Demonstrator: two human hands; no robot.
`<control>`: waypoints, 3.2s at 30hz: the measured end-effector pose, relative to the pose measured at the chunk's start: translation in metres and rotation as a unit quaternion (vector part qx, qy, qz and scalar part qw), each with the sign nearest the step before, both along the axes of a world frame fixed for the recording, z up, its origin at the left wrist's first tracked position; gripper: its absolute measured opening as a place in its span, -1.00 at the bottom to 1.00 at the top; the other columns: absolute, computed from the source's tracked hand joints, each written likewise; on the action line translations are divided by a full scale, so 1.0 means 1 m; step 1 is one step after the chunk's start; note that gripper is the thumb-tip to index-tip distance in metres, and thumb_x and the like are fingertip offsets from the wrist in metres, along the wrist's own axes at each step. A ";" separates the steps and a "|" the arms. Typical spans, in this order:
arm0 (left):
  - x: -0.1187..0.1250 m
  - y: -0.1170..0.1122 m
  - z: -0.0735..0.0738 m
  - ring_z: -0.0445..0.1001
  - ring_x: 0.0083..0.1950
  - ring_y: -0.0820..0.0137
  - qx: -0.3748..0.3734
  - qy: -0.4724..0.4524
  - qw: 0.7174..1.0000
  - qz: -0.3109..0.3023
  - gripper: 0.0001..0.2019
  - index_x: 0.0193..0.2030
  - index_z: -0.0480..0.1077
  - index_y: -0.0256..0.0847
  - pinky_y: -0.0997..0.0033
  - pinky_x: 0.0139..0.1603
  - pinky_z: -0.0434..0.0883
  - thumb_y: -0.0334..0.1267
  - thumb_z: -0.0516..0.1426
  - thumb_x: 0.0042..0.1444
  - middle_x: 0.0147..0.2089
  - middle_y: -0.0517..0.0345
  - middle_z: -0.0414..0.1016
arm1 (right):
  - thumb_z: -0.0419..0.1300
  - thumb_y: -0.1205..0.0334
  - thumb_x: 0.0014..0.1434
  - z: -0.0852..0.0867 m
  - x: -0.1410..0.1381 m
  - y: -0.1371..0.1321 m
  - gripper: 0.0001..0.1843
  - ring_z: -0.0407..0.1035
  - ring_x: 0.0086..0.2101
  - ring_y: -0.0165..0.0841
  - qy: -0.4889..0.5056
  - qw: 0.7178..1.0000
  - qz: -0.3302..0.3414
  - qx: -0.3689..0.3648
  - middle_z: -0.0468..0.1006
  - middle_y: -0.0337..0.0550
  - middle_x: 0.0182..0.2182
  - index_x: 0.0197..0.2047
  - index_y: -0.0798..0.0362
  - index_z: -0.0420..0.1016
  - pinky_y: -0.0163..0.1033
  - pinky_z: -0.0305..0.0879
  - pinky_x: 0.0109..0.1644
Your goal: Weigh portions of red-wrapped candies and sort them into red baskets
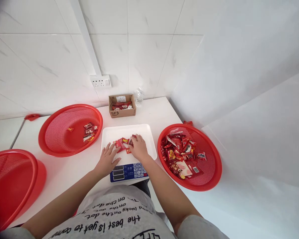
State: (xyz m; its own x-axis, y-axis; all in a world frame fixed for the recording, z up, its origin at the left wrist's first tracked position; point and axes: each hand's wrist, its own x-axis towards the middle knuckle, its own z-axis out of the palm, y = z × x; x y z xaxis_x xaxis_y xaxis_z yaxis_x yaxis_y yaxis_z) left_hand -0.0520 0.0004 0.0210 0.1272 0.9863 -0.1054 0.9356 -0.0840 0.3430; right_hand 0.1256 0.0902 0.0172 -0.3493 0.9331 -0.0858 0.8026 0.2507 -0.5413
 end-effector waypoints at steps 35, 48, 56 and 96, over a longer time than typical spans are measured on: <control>0.025 0.042 0.009 -0.20 0.44 0.05 -0.019 0.052 0.994 -0.090 -0.45 0.34 0.06 -0.11 -0.14 0.36 -0.11 -0.08 -0.03 0.23 0.43 0.08 -0.05 | 0.05 0.12 0.21 0.018 0.015 -0.022 -0.44 -0.11 0.29 -0.04 -0.112 0.993 0.002 -0.037 0.04 0.01 0.32 0.28 -0.04 0.16 0.12 -0.03 0.27; 0.028 0.040 0.001 -0.19 0.43 0.03 -0.001 0.043 0.997 -0.062 -0.35 0.38 -0.07 -0.18 -0.10 0.36 -0.08 -0.02 -0.02 0.21 0.43 -0.07 -0.06 | 0.11 0.16 0.18 0.010 0.023 -0.036 -0.43 -0.06 0.27 -0.02 -0.090 0.996 0.018 -0.021 0.10 -0.11 0.31 0.26 -0.11 0.21 0.13 -0.01 0.27; 0.032 0.033 0.000 -0.27 0.44 0.00 0.024 0.056 0.994 -0.085 -0.37 0.38 -0.03 -0.04 -0.24 0.33 -0.17 0.01 0.00 0.19 0.46 -0.03 -0.17 | 0.14 0.21 0.12 0.004 0.035 -0.042 -0.51 0.04 0.24 -0.12 0.015 0.999 0.031 0.032 0.24 -0.03 0.23 0.15 -0.01 0.37 0.07 0.02 0.30; 0.046 0.043 0.005 -0.15 0.43 0.03 0.030 0.098 0.984 -0.148 -0.49 0.30 0.14 0.05 -0.23 0.34 -0.19 0.00 -0.04 0.22 0.43 0.06 -0.04 | 0.09 0.25 0.12 -0.030 0.232 -0.032 -0.77 0.40 -0.20 -0.26 -0.096 0.939 -0.327 -0.045 0.57 0.06 -0.23 -0.30 0.16 0.54 -0.24 0.23 -0.12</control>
State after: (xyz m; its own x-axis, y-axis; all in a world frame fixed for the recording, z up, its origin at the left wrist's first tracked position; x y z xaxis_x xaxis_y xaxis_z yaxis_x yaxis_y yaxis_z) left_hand -0.0063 0.0436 0.0259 0.3930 0.9141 -0.0997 0.9146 -0.3773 0.1455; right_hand 0.3576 0.0581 -0.0126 0.3256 0.9289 -0.1766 0.8544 -0.3691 -0.3658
